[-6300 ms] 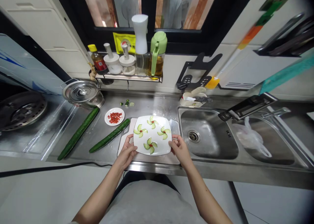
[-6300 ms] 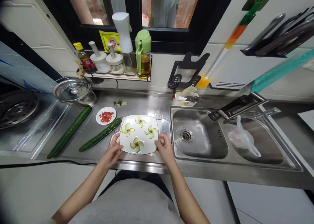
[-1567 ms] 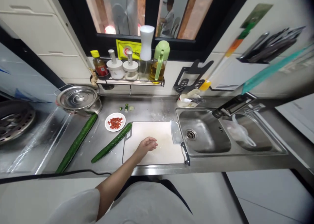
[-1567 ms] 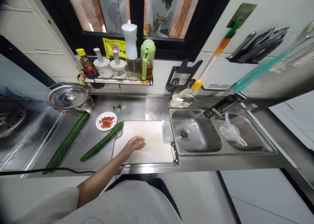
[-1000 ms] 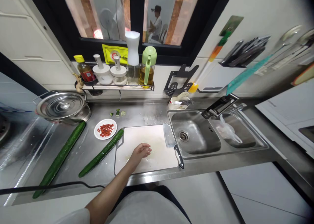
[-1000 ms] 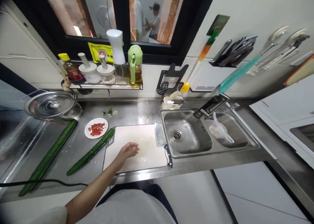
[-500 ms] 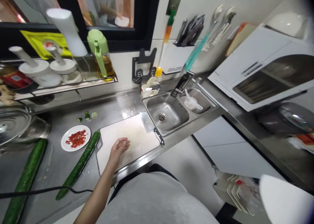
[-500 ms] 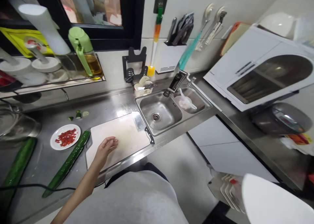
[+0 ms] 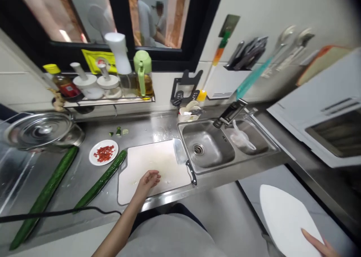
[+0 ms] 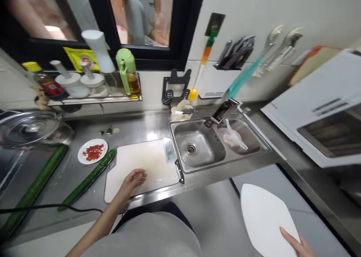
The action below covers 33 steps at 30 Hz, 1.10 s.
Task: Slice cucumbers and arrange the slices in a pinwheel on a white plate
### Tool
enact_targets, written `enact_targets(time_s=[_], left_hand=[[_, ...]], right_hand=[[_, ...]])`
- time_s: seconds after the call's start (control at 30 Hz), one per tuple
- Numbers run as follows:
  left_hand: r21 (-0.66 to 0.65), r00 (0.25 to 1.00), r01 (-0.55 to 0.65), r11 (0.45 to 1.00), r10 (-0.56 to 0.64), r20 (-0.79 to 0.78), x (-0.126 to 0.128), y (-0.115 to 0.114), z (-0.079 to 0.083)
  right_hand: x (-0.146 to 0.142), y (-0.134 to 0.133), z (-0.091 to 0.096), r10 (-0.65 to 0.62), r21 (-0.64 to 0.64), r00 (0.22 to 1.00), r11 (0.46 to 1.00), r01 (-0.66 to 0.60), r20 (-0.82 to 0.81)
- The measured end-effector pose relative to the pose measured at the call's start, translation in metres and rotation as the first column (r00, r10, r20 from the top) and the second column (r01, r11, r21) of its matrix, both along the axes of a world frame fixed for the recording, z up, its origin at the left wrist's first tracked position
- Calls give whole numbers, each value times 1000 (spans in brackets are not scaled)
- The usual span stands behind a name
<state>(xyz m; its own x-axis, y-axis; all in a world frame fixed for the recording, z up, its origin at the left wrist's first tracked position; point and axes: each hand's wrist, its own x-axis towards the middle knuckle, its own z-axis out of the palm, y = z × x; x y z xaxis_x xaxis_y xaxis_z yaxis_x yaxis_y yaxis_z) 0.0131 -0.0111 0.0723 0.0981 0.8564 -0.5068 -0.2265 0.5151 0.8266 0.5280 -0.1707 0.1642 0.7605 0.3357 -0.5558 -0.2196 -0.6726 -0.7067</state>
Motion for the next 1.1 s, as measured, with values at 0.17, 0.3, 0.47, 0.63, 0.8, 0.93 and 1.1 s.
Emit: enact_targets(time_s=[0.17, 0.3, 0.47, 0.63, 0.8, 0.93, 1.1], left_hand=[[-15, 996, -79, 997, 79, -28, 3, -3, -9], [-31, 990, -138, 990, 137, -35, 4, -4, -14], [-13, 970, -241, 970, 240, -36, 8, -3, -16], [-3, 947, -322, 947, 321, -22, 9, -2, -16], [-4, 913, -408, 913, 408, -27, 4, -4, -16], [4, 881, -472, 882, 472, -27, -1, -8, -16], [-29, 855, -518, 855, 517, -44, -3, -11, -18]], right_hand=[[-54, 110, -23, 225, 63, 959, 974, -218, -169], [-130, 219, -47, 433, 238, 874, 893, -382, -219], [-221, 333, -88, 608, 418, 768, 762, -494, -200], [-289, 403, -121, 653, 423, 756, 698, -578, -45], [-327, 435, -141, 705, 356, 709, 657, -665, 23], [-342, 446, -151, 734, 342, 678, 627, -700, 44], [-353, 451, -159, 754, 329, 652, 597, -732, 81]])
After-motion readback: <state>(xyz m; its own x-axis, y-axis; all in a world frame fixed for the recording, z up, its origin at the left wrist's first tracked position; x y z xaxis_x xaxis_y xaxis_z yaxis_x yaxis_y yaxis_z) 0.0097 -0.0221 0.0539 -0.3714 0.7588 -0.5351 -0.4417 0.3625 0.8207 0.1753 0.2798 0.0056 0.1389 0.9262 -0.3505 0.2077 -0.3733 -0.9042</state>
